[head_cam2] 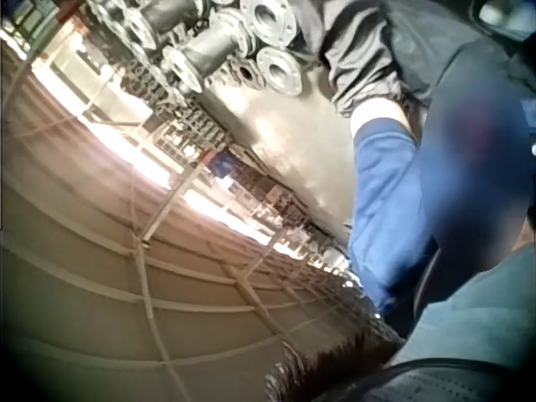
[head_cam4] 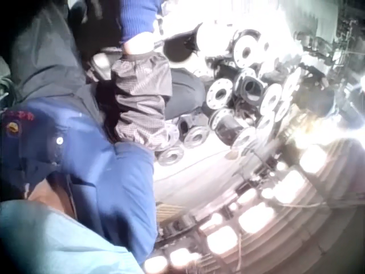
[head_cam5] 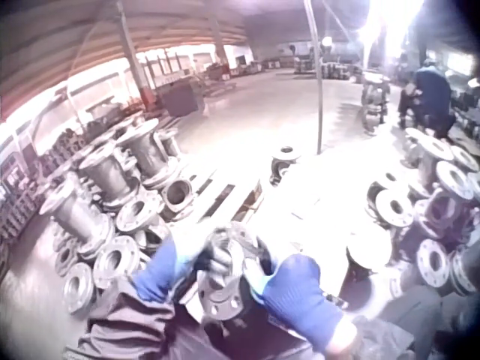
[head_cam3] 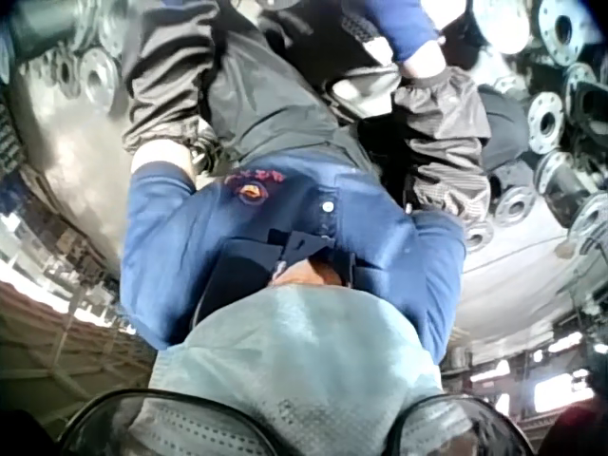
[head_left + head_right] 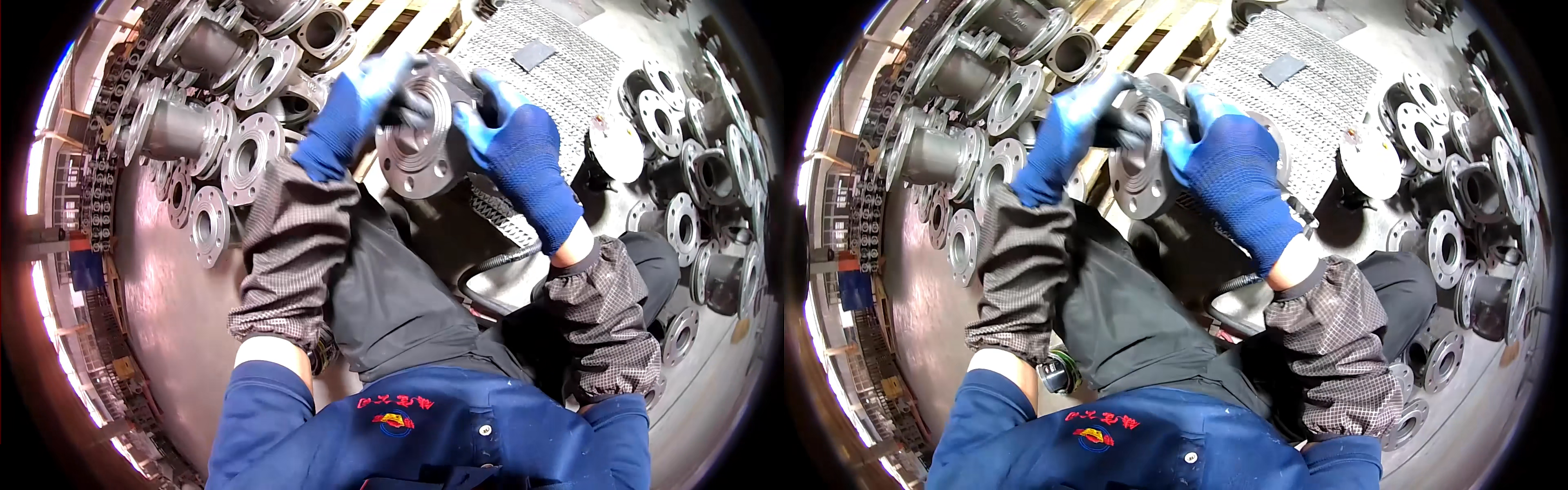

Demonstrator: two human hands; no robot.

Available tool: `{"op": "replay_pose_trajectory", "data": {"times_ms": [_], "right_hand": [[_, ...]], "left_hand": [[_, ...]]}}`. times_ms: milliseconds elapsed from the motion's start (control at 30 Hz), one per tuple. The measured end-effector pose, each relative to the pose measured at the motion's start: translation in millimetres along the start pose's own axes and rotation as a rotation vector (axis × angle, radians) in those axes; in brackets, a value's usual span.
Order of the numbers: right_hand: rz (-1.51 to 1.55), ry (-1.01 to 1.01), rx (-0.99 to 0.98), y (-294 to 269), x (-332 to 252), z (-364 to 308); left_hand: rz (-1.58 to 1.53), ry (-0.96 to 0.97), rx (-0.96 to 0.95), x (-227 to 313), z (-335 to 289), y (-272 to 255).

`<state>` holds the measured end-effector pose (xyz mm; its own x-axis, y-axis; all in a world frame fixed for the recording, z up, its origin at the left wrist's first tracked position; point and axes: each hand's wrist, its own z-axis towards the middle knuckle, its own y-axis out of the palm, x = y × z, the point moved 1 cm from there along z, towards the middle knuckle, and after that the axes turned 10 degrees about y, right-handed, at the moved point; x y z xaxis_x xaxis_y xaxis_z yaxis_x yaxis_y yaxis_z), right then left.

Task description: The person marks the exterior surfaces of metal pipe fittings with a marker while seated on a floor surrounded by industrial equipment and similar parts.

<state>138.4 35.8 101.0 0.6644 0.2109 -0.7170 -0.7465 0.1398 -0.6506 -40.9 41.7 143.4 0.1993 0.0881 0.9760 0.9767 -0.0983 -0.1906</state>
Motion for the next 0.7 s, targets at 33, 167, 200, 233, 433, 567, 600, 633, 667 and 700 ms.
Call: {"op": "replay_pose_trajectory", "data": {"times_ms": [33,167,200,233,433,567,600,633,667,700], "right_hand": [[0.05,-0.027,-0.019,-5.1,-2.9,2.3],[0.256,-0.123,-0.018,-5.3,-3.2,-0.1],[0.258,-0.121,-0.018,-3.8,-6.8,-1.9],[0.295,-0.071,-0.028,-3.9,4.3,-2.5],[0.469,0.092,-0.071,-30.2,32.6,-26.2],[0.505,0.287,0.005,-52.6,65.9,-43.8],[0.591,0.229,0.017,-55.2,74.9,-41.6],[0.66,0.293,0.041,-54.9,82.0,-41.0],[0.728,0.357,0.065,-53.3,90.4,-41.3],[0.832,0.407,0.072,-46.8,114.7,-39.0]], "left_hand": [[-0.026,0.081,0.077,0.9,7.7,-17.6],[0.303,0.367,0.093,-45.5,58.6,-78.1],[0.569,0.511,0.006,-73.1,66.8,-89.6],[0.527,0.356,-0.042,-83.3,67.1,-67.3],[0.578,0.174,-0.142,-60.1,27.4,-32.6],[0.269,0.197,-0.184,-51.9,-3.0,5.3],[0.31,0.192,-0.149,-44.9,-8.9,13.2],[0.284,0.188,-0.146,-35.5,-13.6,22.4],[0.257,0.184,-0.144,-27.4,-16.5,29.6],[0.352,0.384,-0.164,-34.6,-10.7,32.6]]}}
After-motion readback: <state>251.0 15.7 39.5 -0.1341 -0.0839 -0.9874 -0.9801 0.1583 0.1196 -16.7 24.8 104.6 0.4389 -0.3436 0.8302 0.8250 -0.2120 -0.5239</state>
